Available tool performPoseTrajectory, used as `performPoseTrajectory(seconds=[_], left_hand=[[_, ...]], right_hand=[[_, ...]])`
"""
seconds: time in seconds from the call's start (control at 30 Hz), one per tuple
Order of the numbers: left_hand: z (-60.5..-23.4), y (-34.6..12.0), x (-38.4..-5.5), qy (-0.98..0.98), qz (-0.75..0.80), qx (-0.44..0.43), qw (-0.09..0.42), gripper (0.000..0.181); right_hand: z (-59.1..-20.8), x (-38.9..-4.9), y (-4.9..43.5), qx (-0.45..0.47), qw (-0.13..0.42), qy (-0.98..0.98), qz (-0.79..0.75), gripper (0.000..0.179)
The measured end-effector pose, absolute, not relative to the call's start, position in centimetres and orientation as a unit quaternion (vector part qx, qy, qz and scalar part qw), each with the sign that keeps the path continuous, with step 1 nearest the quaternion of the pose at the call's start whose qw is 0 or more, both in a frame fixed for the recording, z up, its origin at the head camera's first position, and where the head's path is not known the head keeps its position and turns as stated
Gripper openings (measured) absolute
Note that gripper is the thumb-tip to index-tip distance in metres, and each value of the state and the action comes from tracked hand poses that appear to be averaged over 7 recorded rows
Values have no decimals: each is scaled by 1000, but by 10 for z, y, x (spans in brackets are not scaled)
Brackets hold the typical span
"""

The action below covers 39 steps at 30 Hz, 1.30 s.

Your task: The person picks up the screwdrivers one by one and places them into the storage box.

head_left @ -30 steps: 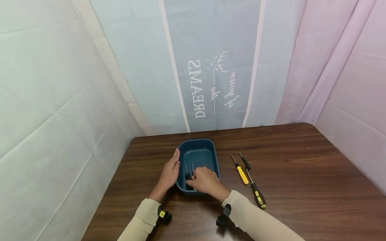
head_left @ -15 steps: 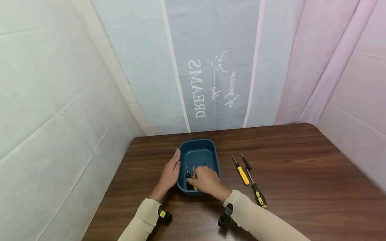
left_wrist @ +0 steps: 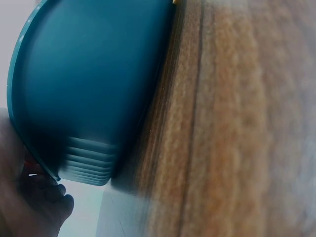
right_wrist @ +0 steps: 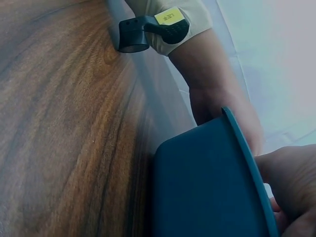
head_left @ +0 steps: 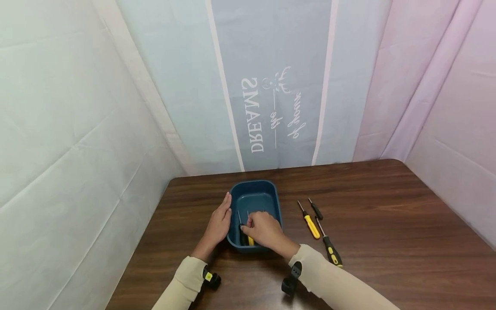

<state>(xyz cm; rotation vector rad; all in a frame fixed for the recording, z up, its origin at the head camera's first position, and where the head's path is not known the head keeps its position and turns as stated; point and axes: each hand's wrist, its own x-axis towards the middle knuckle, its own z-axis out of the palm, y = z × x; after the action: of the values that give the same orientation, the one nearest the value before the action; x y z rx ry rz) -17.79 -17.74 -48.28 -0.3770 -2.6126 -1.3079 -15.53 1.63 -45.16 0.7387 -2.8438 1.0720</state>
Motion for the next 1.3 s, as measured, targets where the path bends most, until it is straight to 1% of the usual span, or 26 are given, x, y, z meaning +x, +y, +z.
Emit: performPoseTrajectory(seconds=[0.33,0.63,0.87,1.3], left_hand=[[-482,-179,-177,-881,-446,-126,92,48],[-484,-180,-178,-887,-438,-119,86,49],[-485,-178,-178,-889,-431,-127,92,49],[-486,-178,-179,-890,-433,-115,85,50]], right_hand=[[-445,-154,23,236,21,-905,355,22],[-435,-149,27,242,54,-902,354,20],[-433,-143,33,234,54,-902,358,20],[-432,-138,46,224,76,-901,364,18]])
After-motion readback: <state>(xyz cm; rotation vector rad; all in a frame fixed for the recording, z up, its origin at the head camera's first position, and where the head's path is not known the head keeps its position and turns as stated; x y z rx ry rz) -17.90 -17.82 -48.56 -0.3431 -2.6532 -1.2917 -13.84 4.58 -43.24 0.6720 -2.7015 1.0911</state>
